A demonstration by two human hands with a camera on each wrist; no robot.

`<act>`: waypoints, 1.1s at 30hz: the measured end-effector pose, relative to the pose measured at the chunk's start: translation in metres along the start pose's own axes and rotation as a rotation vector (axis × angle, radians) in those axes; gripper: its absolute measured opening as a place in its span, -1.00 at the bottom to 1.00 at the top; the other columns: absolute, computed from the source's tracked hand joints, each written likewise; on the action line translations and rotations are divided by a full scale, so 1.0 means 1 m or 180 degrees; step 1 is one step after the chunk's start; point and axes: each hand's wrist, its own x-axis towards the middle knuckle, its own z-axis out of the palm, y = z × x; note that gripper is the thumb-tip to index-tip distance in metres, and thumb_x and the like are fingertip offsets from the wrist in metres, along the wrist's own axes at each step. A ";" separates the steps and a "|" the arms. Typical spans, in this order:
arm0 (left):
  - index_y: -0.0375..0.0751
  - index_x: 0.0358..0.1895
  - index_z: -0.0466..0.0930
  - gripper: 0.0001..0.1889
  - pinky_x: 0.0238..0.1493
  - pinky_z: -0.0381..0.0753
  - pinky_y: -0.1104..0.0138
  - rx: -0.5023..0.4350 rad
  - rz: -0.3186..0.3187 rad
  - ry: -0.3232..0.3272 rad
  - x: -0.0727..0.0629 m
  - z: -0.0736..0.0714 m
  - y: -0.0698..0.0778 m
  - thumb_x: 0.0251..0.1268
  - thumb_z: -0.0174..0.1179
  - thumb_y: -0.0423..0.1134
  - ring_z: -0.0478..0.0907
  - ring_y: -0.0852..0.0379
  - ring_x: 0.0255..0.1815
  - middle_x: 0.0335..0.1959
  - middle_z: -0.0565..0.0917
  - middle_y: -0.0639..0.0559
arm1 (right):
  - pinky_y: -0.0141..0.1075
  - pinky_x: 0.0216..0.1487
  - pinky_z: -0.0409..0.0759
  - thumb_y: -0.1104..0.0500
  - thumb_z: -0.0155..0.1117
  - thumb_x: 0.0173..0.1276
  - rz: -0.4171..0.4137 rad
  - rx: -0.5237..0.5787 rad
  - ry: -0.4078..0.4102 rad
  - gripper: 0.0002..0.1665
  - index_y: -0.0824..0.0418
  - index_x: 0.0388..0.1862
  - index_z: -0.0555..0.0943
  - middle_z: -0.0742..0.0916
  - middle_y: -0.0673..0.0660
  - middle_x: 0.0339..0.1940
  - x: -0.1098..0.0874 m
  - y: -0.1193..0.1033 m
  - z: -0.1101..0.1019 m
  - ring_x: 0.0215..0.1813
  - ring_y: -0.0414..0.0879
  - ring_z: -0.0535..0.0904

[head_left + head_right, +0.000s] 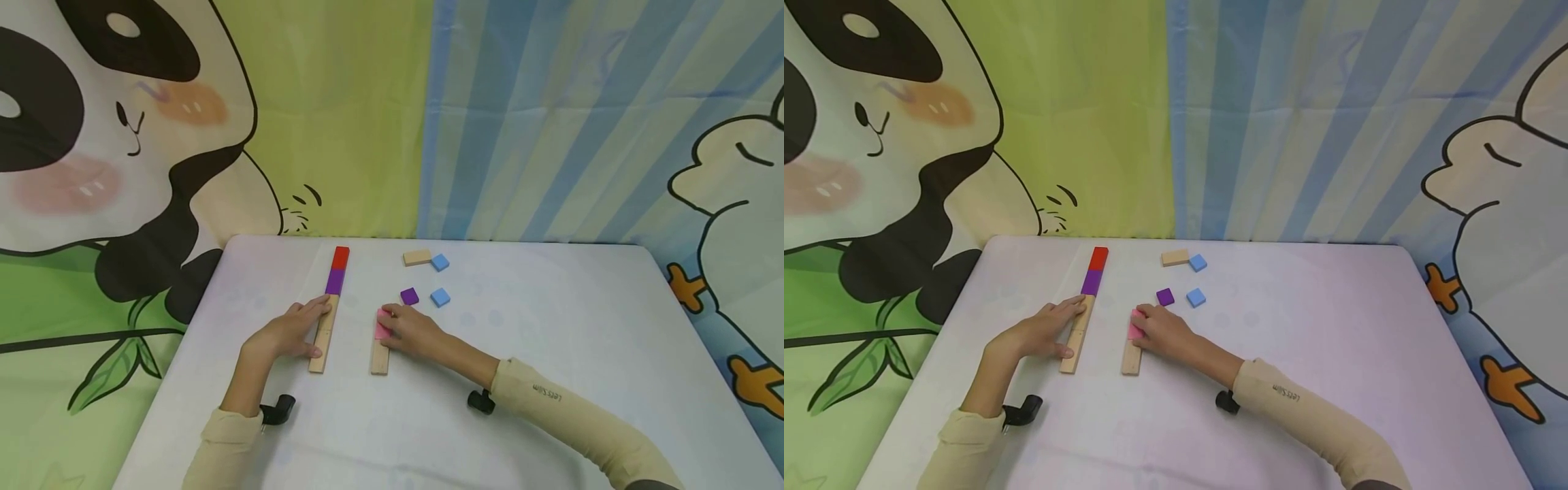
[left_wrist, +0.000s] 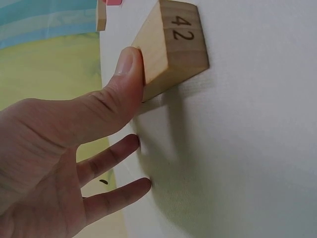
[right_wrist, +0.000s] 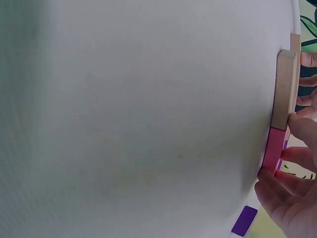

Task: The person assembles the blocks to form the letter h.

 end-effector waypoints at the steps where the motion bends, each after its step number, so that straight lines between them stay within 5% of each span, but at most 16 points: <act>1: -0.10 0.52 0.08 -0.01 0.14 0.57 -0.04 -0.0002 -0.0003 0.0000 0.000 0.000 0.000 0.00 0.43 -0.06 0.24 -0.13 0.40 0.60 -0.01 0.00 | -0.11 0.30 0.53 -0.03 0.28 0.36 -0.0008 -0.0032 0.0011 -0.37 0.23 0.32 0.49 0.52 0.26 0.35 -0.001 -0.001 0.001 0.34 0.11 0.48; 17: -0.09 0.52 0.07 -0.02 0.16 0.55 -0.08 0.0015 -0.0021 -0.0038 0.002 -0.001 0.000 0.03 0.42 -0.06 0.20 -0.15 0.43 0.61 -0.05 0.03 | -0.07 0.26 0.55 0.01 0.09 0.49 0.0059 -0.0290 0.0043 -0.34 0.28 0.45 0.29 0.37 0.28 0.49 -0.009 -0.009 0.009 0.34 0.15 0.46; 26: -0.11 0.52 0.09 -0.04 0.17 0.54 -0.09 0.0046 0.0005 -0.0032 0.002 -0.001 0.000 0.04 0.42 -0.06 0.21 -0.16 0.43 0.61 -0.04 0.02 | -0.04 0.24 0.56 0.01 0.18 0.43 -0.0018 -0.0434 0.0326 -0.41 0.19 0.38 0.42 0.41 0.24 0.47 -0.014 -0.010 -0.003 0.34 0.14 0.48; 33: -0.11 0.52 0.08 -0.02 0.16 0.54 -0.08 0.0028 0.0014 -0.0021 0.001 -0.001 0.000 0.02 0.42 -0.07 0.22 -0.15 0.40 0.60 -0.03 0.00 | -0.05 0.26 0.55 0.04 0.21 0.42 0.0081 -0.0397 0.0303 -0.42 0.15 0.38 0.44 0.42 0.23 0.47 -0.019 -0.004 -0.012 0.35 0.13 0.48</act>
